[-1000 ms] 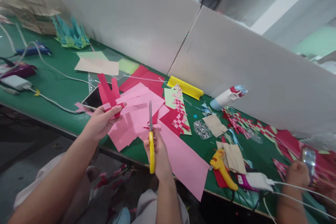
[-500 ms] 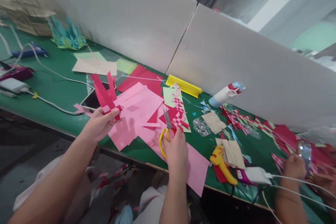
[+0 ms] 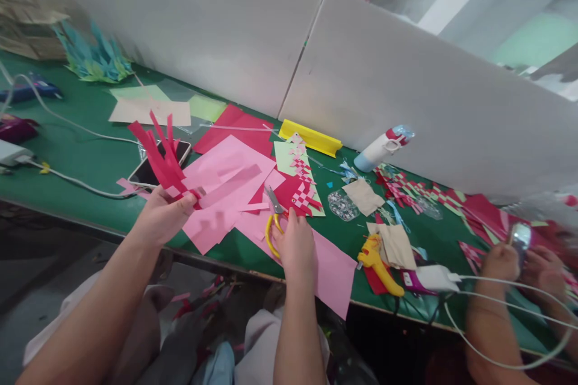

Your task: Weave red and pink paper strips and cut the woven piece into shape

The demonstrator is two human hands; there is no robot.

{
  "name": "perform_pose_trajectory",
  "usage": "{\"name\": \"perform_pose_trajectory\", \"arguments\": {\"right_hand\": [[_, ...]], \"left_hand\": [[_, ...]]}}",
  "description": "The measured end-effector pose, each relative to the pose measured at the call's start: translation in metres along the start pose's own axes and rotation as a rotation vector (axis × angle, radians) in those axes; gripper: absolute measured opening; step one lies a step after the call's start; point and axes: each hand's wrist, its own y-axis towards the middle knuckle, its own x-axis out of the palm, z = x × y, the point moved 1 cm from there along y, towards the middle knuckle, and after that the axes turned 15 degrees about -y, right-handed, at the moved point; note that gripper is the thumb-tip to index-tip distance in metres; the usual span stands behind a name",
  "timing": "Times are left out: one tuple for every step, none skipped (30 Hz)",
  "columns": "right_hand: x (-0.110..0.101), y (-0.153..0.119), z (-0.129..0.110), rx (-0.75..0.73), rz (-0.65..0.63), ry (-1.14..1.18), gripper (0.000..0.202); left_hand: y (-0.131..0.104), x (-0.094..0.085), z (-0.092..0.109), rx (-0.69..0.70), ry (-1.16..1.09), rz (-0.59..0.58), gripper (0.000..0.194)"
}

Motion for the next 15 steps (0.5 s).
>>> {"name": "perform_pose_trajectory", "arguments": {"right_hand": [[0.0,0.0,0.001,-0.022,0.011,0.01,0.057],[0.0,0.001,0.003,-0.044,0.024,0.024,0.055],[0.0,0.001,0.004,-0.067,0.049,0.044,0.051],[-0.002,0.0,0.005,-0.093,0.091,0.074,0.047],[-0.004,-0.001,0.006,-0.121,0.152,0.115,0.042],[-0.007,-0.003,0.006,-0.151,0.229,0.169,0.036],[-0.011,-0.006,0.005,-0.181,0.319,0.232,0.03],[-0.015,-0.009,0.003,-0.217,0.407,0.307,0.023],[-0.02,-0.013,0.001,-0.249,0.48,0.389,0.017],[-0.024,-0.017,-0.001,-0.289,0.532,0.464,0.013],[-0.028,-0.02,-0.003,-0.341,0.563,0.544,0.01],[-0.031,-0.023,-0.004,-0.381,0.586,0.618,0.008],[-0.035,-0.026,-0.005,-0.399,0.617,0.672,0.007],[-0.038,-0.029,-0.004,-0.399,0.653,0.716,0.007],[-0.041,-0.031,-0.003,-0.38,0.696,0.75,0.008]], "left_hand": [[0.0,0.0,0.001,0.06,0.077,-0.039,0.017],[0.0,0.001,0.003,0.132,0.162,-0.097,0.015],[0.0,0.003,0.006,0.22,0.245,-0.167,0.013],[-0.001,0.005,0.009,0.314,0.327,-0.25,0.009],[-0.001,0.008,0.013,0.407,0.404,-0.34,0.005],[-0.002,0.01,0.017,0.499,0.465,-0.406,0.006],[-0.003,0.012,0.019,0.525,0.543,-0.5,0.012],[-0.004,0.014,0.021,0.568,0.586,-0.563,0.015],[-0.006,0.016,0.022,0.605,0.624,-0.582,0.013],[-0.008,0.017,0.023,0.624,0.66,-0.583,0.013],[-0.01,0.018,0.023,0.65,0.685,-0.571,0.013],[-0.012,0.02,0.023,0.672,0.71,-0.562,0.014],[-0.014,0.021,0.023,0.694,0.732,-0.566,0.014],[-0.015,0.023,0.023,0.72,0.75,-0.578,0.014],[-0.017,0.024,0.023,0.745,0.769,-0.59,0.014]]}}
